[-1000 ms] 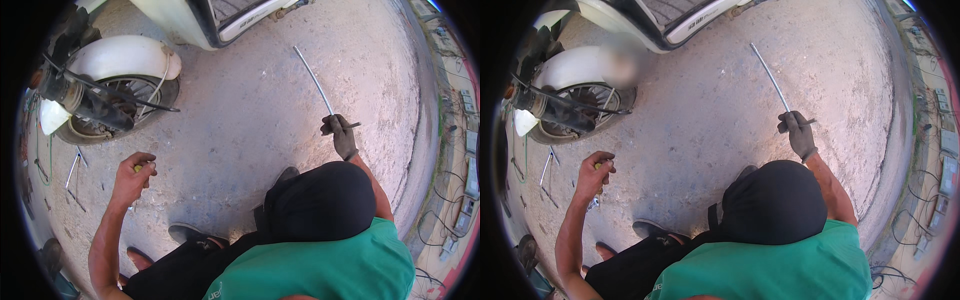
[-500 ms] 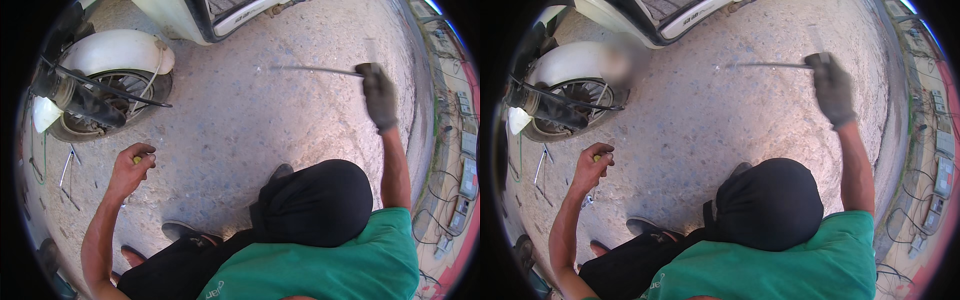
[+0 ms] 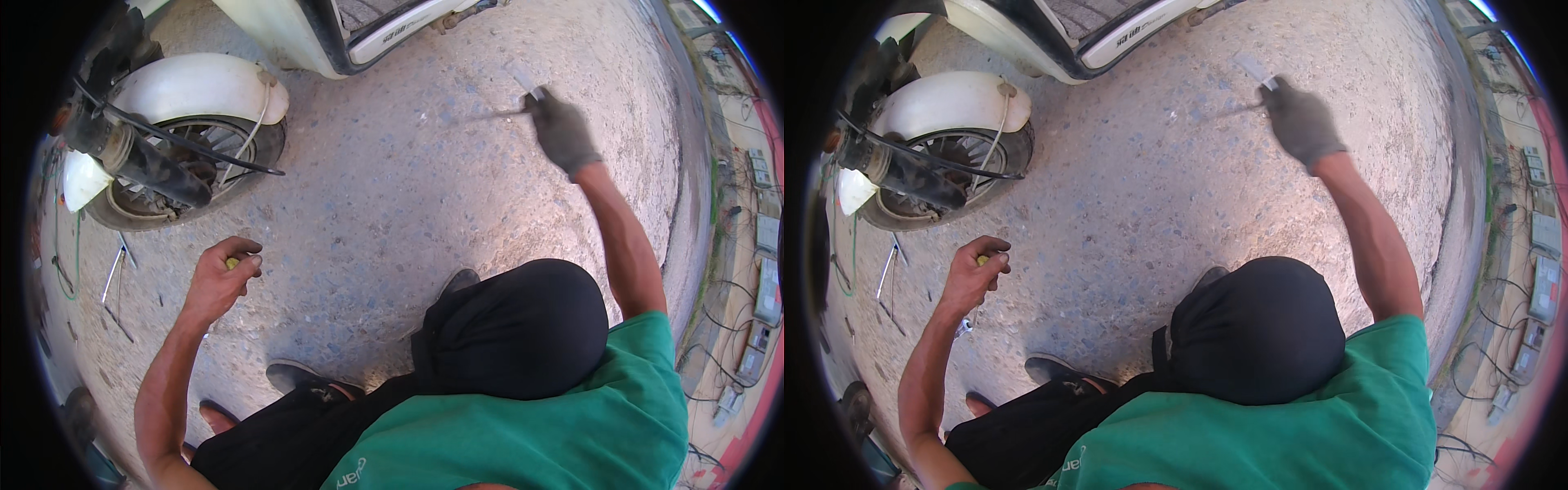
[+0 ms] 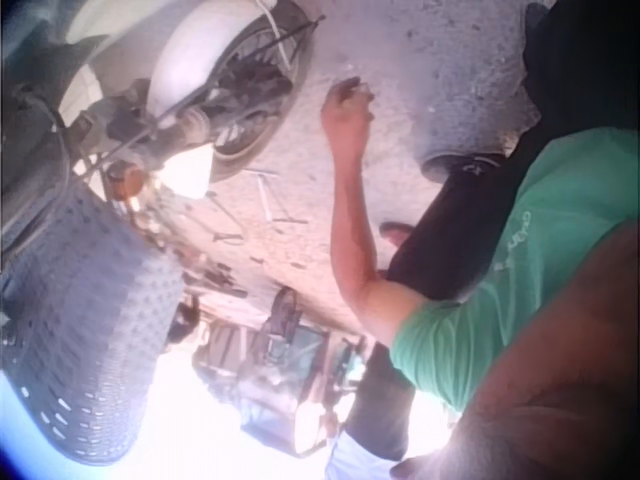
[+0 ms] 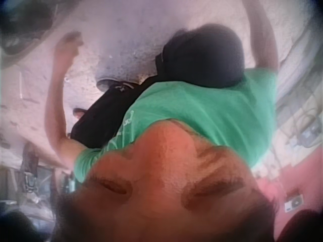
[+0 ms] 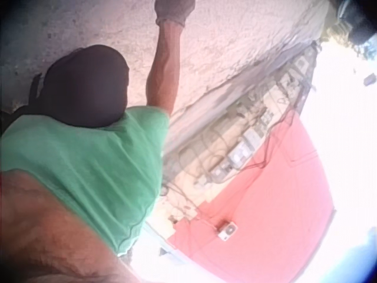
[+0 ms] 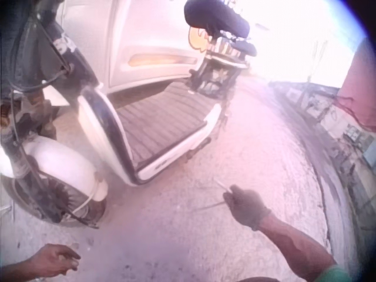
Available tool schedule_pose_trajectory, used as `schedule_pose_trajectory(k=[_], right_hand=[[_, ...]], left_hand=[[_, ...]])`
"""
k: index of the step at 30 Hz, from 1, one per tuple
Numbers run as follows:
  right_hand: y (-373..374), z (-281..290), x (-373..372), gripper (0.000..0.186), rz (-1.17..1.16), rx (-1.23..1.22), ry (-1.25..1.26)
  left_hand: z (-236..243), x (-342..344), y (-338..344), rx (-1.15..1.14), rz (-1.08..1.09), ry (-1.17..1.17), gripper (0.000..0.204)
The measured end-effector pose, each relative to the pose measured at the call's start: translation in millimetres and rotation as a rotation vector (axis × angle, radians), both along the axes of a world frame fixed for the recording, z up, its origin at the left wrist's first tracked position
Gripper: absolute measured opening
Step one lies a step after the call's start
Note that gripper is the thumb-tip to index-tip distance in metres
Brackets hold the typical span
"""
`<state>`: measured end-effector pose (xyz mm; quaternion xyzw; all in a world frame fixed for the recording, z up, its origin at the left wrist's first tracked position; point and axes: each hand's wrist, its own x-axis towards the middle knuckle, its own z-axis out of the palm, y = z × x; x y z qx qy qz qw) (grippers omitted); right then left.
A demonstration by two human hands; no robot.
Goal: The person is repairing the front wheel area of a white motorcycle. They use a screwdriver to loosen and remove a bolt, then use a T-handle wrench to remove a long axle bolt. The person removes the axle and sets it aside.
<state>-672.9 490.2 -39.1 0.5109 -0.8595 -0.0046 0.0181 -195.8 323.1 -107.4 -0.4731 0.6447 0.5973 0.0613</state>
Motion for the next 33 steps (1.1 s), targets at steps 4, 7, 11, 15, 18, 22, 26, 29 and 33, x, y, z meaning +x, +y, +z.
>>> schedule_pose_trajectory(k=[4,7,11,15,18,22,26,29,33], right_hand=[[-1,-6,-27,0.037,0.046,-0.165,-0.085],[6,29,-36,0.033,0.111,-0.426,-0.150],[2,19,-16,0.033,-0.058,-0.299,-0.146],[1,-14,-22,0.037,-0.080,-0.066,-0.137],[11,2,-46,0.037,-0.076,-0.430,-0.320],[18,10,-37,0.037,-0.184,-0.454,-0.359],[10,-28,-20,0.041,-0.078,-0.062,-0.225],[19,-37,-35,0.043,-0.166,-0.298,-0.536],[54,-36,-46,0.041,-0.295,-0.331,-1.077]], left_hand=[[7,2,-5,-0.040,0.004,0.028,0.030],[9,7,-6,-0.050,0.029,-0.014,0.030],[4,9,1,-0.003,0.019,0.004,0.030],[3,7,2,-0.032,-0.010,0.011,0.030],[5,11,-1,-0.040,0.012,0.007,0.030],[2,14,0,-0.029,0.017,-0.013,0.030],[0,11,1,-0.023,-0.007,0.023,0.031],[4,12,1,-0.033,-0.011,-0.004,0.032],[7,13,0,-0.024,0.012,-0.010,0.032]])
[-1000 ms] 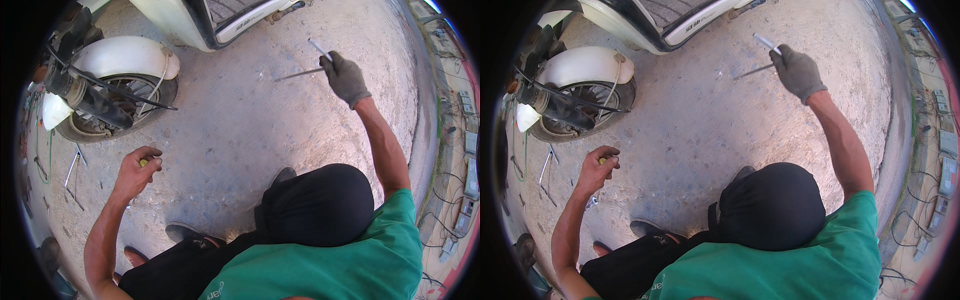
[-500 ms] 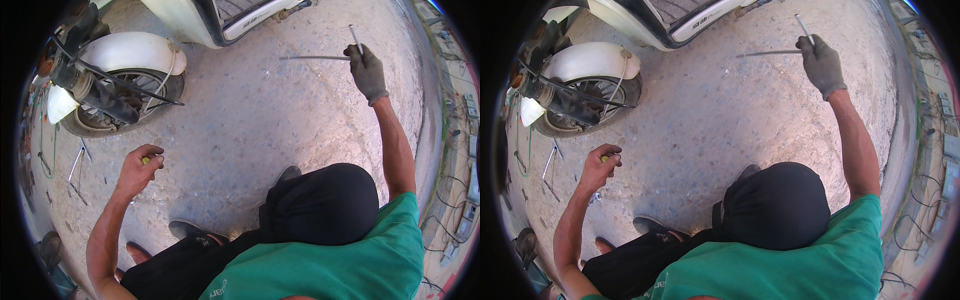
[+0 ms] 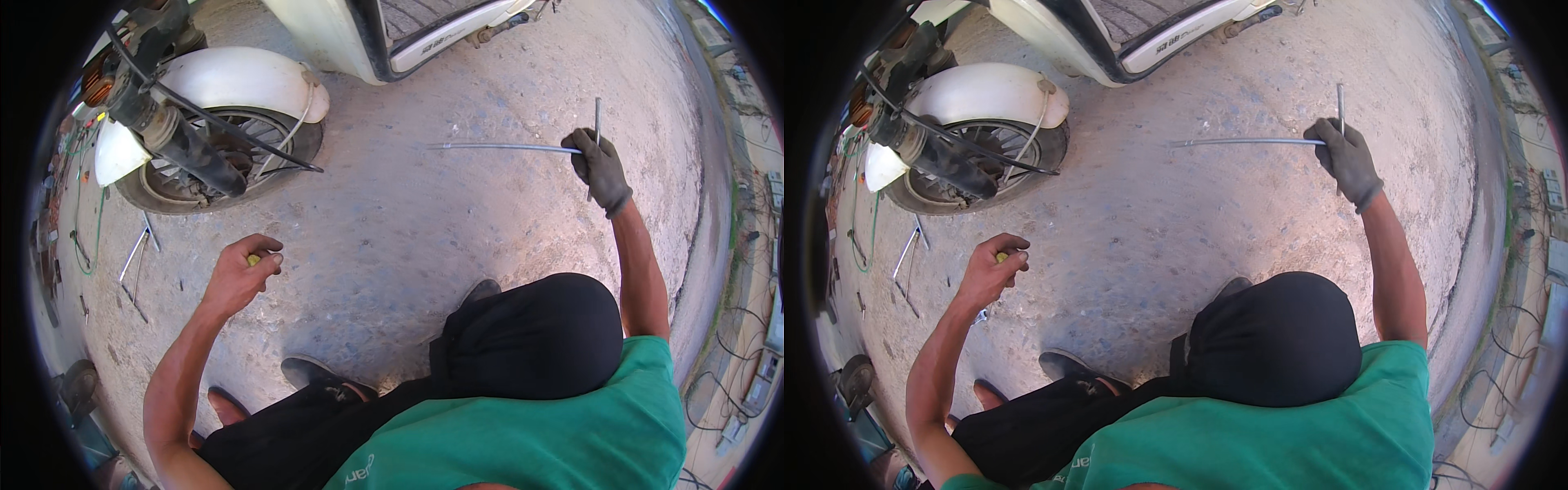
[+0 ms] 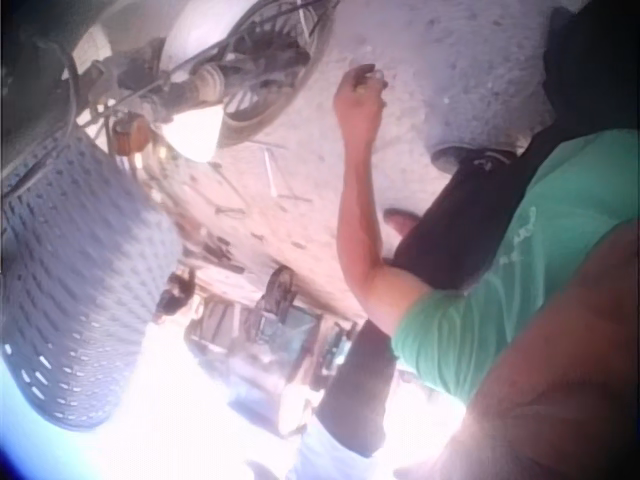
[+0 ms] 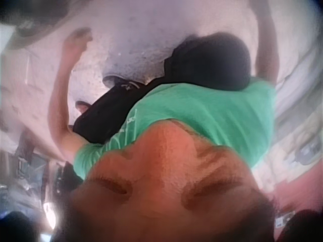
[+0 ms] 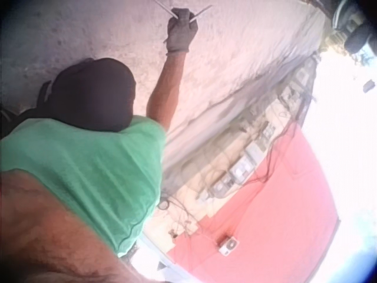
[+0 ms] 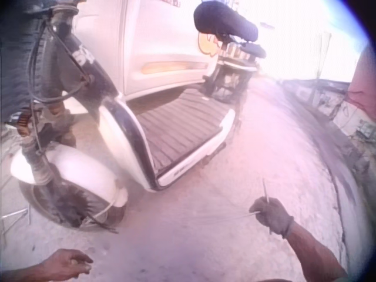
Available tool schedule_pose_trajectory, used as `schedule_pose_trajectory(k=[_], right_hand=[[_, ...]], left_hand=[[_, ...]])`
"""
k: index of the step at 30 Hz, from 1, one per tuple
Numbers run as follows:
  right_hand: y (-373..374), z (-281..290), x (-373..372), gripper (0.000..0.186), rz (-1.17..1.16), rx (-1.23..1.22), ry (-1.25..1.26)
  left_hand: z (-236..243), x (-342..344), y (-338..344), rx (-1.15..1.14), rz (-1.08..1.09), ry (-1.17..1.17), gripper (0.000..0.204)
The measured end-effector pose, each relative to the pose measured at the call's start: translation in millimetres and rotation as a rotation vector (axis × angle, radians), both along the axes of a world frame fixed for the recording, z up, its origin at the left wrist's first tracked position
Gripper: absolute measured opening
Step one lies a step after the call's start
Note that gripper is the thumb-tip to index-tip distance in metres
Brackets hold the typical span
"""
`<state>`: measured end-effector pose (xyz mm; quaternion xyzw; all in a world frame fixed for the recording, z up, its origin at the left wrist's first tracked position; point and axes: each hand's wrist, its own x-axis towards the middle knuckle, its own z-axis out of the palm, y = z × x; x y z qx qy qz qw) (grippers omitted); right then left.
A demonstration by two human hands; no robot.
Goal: The person is repairing the front wheel area of a white motorcycle. They use a screwdriver to loosen and remove a bolt, then use a T-handle wrench to remove a long axle bolt. The person removes the axle and sets it aside.
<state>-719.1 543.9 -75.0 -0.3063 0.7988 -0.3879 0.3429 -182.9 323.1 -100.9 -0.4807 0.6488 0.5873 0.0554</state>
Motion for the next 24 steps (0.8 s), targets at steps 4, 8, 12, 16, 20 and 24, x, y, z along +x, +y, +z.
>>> schedule_pose_trajectory(k=[4,8,12,16,20,24], right_hand=[[19,-30,26,0.037,0.078,-0.270,-0.769],[20,-69,62,0.035,0.181,-0.427,-1.194],[13,-93,96,0.036,0.220,-0.498,-1.447],[8,-102,116,0.038,0.253,-0.499,-1.633],[6,-102,124,0.038,0.293,-0.485,-1.609],[4,-100,125,0.037,0.328,-0.473,-1.567]], left_hand=[[4,-9,3,-0.002,-0.063,-0.014,0.032],[16,-22,3,-0.030,-0.134,0.054,0.034],[35,-28,8,-0.051,-0.171,0.091,0.034],[46,-31,17,-0.044,-0.196,0.203,0.030],[49,-32,20,-0.095,-0.246,0.298,0.028],[47,-30,19,-0.104,-0.265,0.286,0.028]])
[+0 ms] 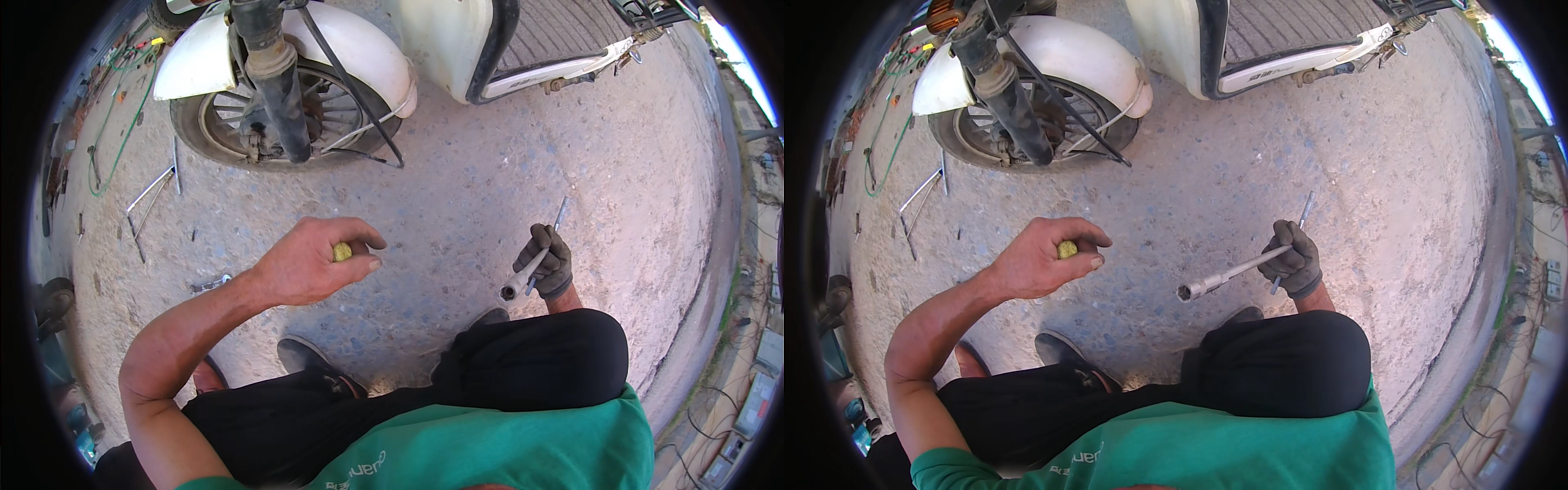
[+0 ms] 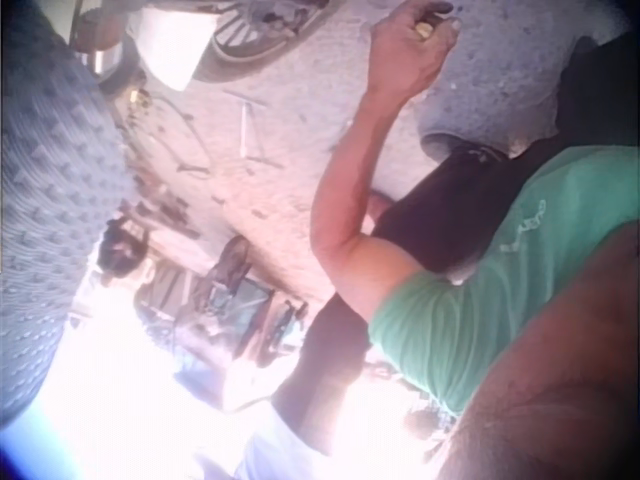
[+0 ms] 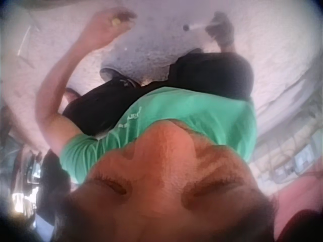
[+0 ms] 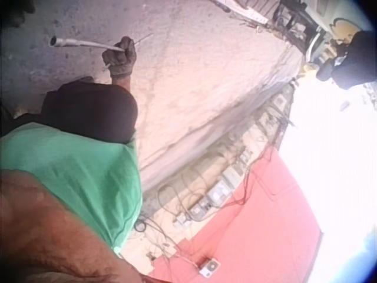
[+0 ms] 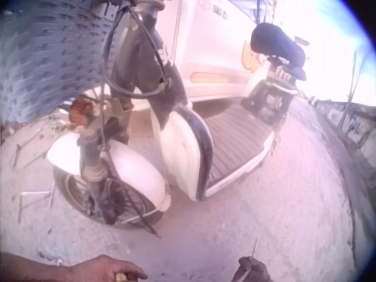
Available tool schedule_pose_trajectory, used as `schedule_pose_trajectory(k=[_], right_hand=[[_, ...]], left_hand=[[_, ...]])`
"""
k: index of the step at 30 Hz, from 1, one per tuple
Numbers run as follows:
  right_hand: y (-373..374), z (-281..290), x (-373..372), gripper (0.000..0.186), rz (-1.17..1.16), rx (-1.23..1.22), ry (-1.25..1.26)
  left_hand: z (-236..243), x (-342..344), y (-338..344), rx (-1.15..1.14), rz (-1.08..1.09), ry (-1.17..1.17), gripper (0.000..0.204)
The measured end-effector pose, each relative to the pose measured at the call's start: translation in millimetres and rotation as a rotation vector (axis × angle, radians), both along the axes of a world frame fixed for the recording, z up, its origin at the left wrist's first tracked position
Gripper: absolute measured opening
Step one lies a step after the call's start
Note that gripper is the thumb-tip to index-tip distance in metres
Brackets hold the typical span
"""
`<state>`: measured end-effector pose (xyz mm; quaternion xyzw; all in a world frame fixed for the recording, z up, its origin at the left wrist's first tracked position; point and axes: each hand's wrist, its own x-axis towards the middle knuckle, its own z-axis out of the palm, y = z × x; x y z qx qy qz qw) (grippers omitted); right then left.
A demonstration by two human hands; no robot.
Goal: The person is repairing the front wheel area of a white motorcycle. They use a screwdriver to loosen and remove a bolt, then use a T-handle wrench to remove a long axle bolt. The person removes the axle and sets it aside.
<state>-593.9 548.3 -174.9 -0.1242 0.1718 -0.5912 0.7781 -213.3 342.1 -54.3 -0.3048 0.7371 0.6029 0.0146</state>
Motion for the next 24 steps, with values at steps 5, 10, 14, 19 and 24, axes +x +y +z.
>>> schedule_pose_trajectory(k=[5,10,14,19,24], right_hand=[[-1,-2,2,0.037,-0.006,0.011,0.002],[-7,12,-3,0.037,-0.033,0.015,0.073],[-3,62,-33,0.032,-0.229,-0.099,0.346],[21,76,-52,0.042,-0.585,-0.250,0.494],[41,37,-38,0.029,-0.193,0.717,1.761]], left_hand=[[-2,2,0,0.003,0.003,-0.017,0.029],[-3,2,-2,-0.020,-0.015,-0.081,0.034],[-6,4,-3,-0.011,-0.010,-0.134,0.036],[-14,5,-5,-0.013,0.003,-0.160,0.035],[-20,5,-8,-0.046,0.067,-0.120,0.029]])
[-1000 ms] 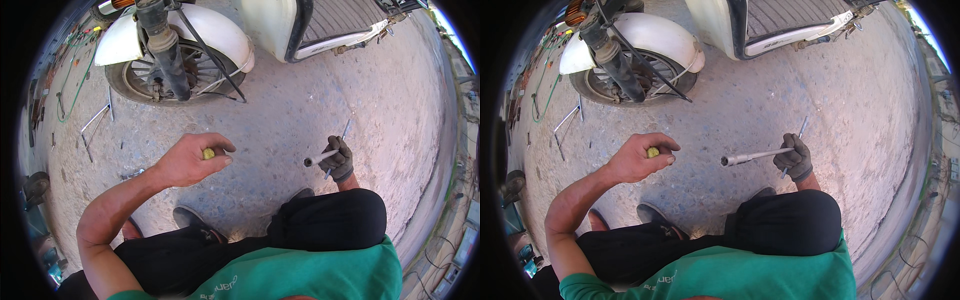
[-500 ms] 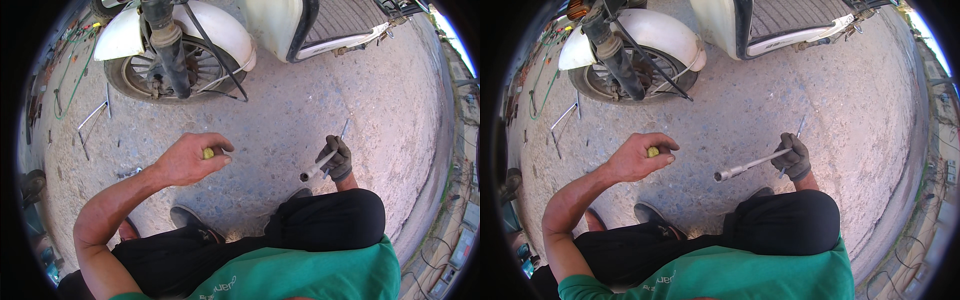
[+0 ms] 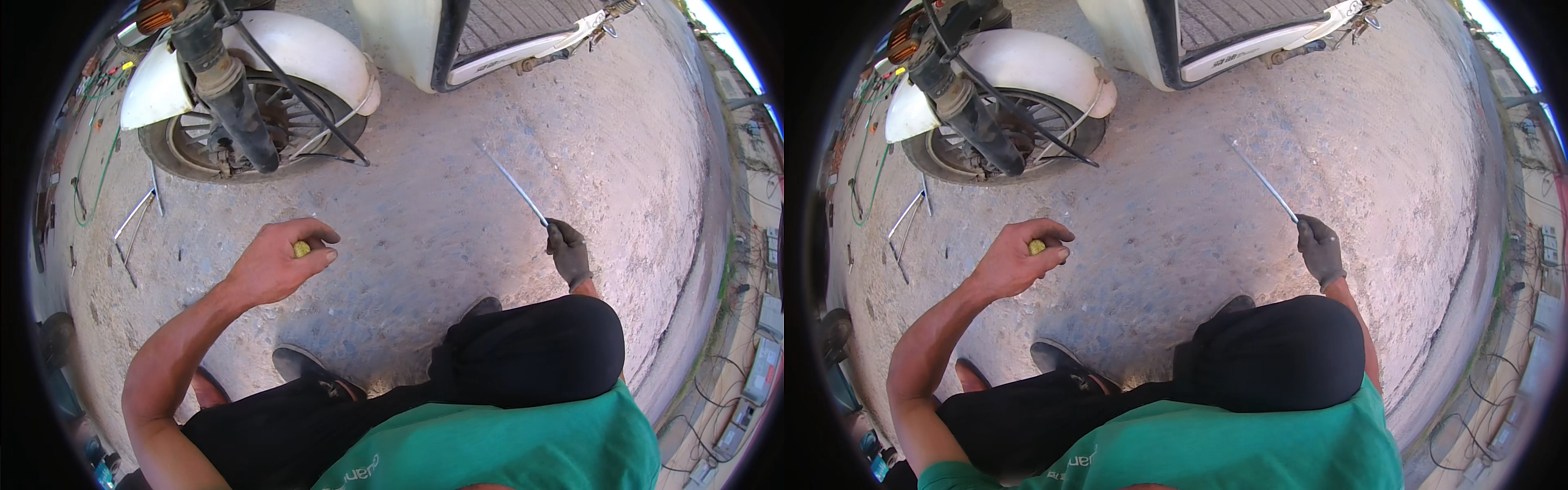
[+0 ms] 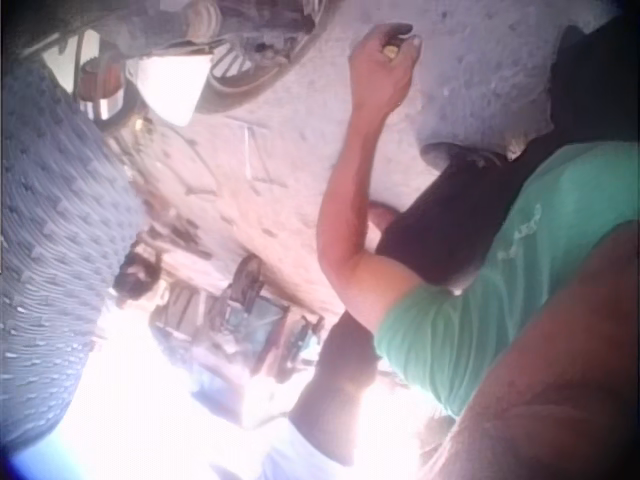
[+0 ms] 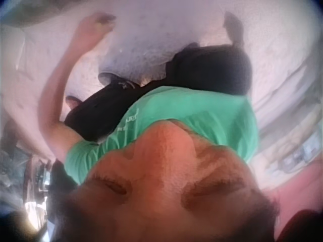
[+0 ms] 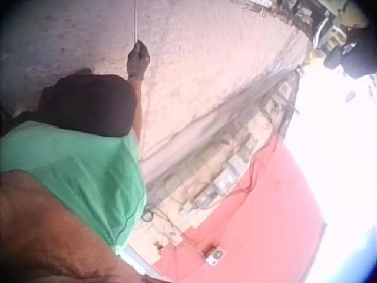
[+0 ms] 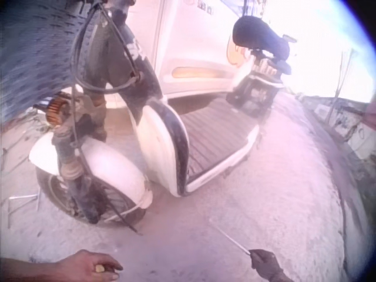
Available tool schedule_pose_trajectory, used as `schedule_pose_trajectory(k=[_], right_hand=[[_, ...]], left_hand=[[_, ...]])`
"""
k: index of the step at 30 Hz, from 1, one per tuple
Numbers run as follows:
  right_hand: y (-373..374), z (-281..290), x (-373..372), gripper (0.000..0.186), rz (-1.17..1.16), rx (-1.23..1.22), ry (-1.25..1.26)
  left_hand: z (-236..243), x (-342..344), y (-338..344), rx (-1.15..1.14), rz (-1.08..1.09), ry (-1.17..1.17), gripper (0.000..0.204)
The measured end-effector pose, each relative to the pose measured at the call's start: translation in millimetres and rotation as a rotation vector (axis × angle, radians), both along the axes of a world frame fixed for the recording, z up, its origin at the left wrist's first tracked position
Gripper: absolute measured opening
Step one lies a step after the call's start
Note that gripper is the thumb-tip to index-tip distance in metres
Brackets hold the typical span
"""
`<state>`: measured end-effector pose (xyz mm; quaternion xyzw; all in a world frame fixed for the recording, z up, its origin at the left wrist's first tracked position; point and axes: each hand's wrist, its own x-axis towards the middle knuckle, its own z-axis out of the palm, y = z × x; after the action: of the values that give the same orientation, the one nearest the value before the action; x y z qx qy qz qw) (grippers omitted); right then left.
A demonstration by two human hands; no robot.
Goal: The person is repairing the front wheel area of a white motorcycle. They use a screwdriver to loosen and remove a bolt, then use a T-handle wrench to remove a long axle bolt. The person removes the axle and sets it aside.
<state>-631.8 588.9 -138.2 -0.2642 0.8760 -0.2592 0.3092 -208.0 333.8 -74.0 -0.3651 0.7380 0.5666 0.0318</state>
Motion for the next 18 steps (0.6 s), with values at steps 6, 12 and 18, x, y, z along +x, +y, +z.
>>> schedule_pose_trajectory(k=[6,12,18], right_hand=[[4,46,-25,0.043,-0.179,-0.705,-0.192],[19,-3,21,0.038,-0.188,-0.401,0.055],[30,8,-12,0.034,-0.151,-0.680,-0.100]], left_hand=[[0,4,1,0.031,0.014,-0.035,0.030],[1,3,0,0.044,0.007,-0.066,0.033],[0,6,1,0.087,0.039,-0.106,0.034]])
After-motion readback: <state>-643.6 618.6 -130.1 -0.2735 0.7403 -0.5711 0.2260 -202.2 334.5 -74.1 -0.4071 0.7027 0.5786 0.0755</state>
